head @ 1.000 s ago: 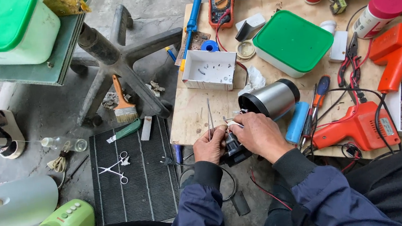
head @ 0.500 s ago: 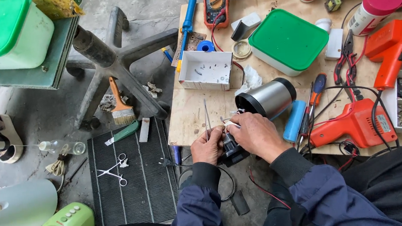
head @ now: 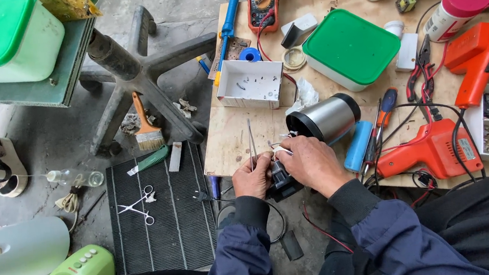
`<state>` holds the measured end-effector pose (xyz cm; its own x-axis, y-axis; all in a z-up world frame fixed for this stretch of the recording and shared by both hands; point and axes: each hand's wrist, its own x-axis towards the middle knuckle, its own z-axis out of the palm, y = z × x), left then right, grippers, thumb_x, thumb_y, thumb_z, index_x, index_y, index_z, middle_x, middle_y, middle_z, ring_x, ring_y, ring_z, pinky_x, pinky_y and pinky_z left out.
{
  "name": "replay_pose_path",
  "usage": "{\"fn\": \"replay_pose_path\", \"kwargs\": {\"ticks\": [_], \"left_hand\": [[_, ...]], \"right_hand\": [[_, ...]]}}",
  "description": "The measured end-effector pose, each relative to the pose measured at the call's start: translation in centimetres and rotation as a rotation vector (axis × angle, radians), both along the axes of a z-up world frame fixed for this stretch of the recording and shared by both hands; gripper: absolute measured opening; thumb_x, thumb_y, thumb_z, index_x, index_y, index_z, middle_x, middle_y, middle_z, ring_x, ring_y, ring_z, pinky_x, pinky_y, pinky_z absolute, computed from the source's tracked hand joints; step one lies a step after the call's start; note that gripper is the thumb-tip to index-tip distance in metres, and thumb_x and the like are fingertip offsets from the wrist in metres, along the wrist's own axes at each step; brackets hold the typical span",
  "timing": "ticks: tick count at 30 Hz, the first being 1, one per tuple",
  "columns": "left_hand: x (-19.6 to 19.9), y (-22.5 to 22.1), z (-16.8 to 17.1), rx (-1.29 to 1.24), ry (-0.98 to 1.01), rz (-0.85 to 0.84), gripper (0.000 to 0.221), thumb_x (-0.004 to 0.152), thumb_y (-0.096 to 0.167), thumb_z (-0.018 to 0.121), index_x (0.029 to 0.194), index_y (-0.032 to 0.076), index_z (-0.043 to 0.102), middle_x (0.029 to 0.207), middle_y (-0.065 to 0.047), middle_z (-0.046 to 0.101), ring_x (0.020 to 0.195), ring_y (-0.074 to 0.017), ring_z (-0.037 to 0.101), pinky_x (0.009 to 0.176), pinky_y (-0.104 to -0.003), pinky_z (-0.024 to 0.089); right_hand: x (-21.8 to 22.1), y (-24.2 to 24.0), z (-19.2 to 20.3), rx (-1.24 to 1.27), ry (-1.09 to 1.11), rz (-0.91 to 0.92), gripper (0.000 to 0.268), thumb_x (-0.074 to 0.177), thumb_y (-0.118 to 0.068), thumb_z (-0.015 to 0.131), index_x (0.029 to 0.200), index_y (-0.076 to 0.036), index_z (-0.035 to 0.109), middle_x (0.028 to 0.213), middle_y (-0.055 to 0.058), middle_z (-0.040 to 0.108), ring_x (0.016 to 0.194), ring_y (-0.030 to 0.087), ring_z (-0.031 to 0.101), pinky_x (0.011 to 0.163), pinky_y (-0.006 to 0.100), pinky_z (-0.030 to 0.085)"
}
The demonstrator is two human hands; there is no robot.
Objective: Repairing an electric motor by stripping wires and making electrical connections on a low workbench.
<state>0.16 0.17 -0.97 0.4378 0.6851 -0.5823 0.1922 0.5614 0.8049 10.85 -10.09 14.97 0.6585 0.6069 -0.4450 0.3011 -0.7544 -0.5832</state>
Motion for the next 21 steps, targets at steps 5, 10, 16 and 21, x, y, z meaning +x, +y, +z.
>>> {"fn": "replay_pose_path", "kwargs": {"ticks": [5, 10, 16, 21], "left_hand": [[0.1, -0.1, 0.2, 0.014, 0.007, -0.002, 0.013, 0.086, 0.019, 0.091, 0.089, 0.008, 0.084, 0.069, -0.010, 0.076, 0.054, -0.0104, 0.064, 0.044, -0.020, 0.051], [0.1, 0.0, 0.0, 0.000, -0.007, -0.016, 0.013, 0.088, 0.018, 0.090, 0.092, 0.008, 0.084, 0.070, -0.010, 0.076, 0.053, -0.0111, 0.064, 0.043, -0.020, 0.048], [-0.1, 0.1, 0.5, -0.002, -0.022, -0.032, 0.015, 0.088, 0.020, 0.092, 0.093, 0.009, 0.085, 0.072, -0.010, 0.077, 0.054, -0.0105, 0.065, 0.042, -0.019, 0.049], [0.0, 0.1, 0.9, 0.001, -0.008, -0.038, 0.014, 0.088, 0.021, 0.093, 0.092, 0.010, 0.085, 0.071, -0.010, 0.078, 0.055, -0.0107, 0.065, 0.044, -0.019, 0.049]], "right_hand": [[0.0, 0.0, -0.1, -0.013, -0.002, 0.005, 0.040, 0.106, -0.034, 0.060, 0.133, -0.017, 0.082, 0.127, 0.031, 0.078, 0.120, 0.057, 0.073, 0.101, 0.065, 0.060], [-0.1, -0.1, 0.0, -0.001, -0.012, 0.006, 0.039, 0.106, -0.033, 0.060, 0.133, -0.015, 0.082, 0.126, 0.031, 0.079, 0.120, 0.056, 0.074, 0.101, 0.062, 0.061], [-0.1, -0.1, 0.0, 0.013, -0.013, -0.006, 0.040, 0.106, -0.032, 0.061, 0.135, -0.013, 0.081, 0.126, 0.032, 0.078, 0.119, 0.057, 0.074, 0.100, 0.064, 0.061], [0.0, -0.2, -0.3, 0.008, -0.011, 0.003, 0.041, 0.107, -0.033, 0.060, 0.137, -0.013, 0.080, 0.126, 0.032, 0.078, 0.119, 0.057, 0.074, 0.099, 0.065, 0.061]]}}
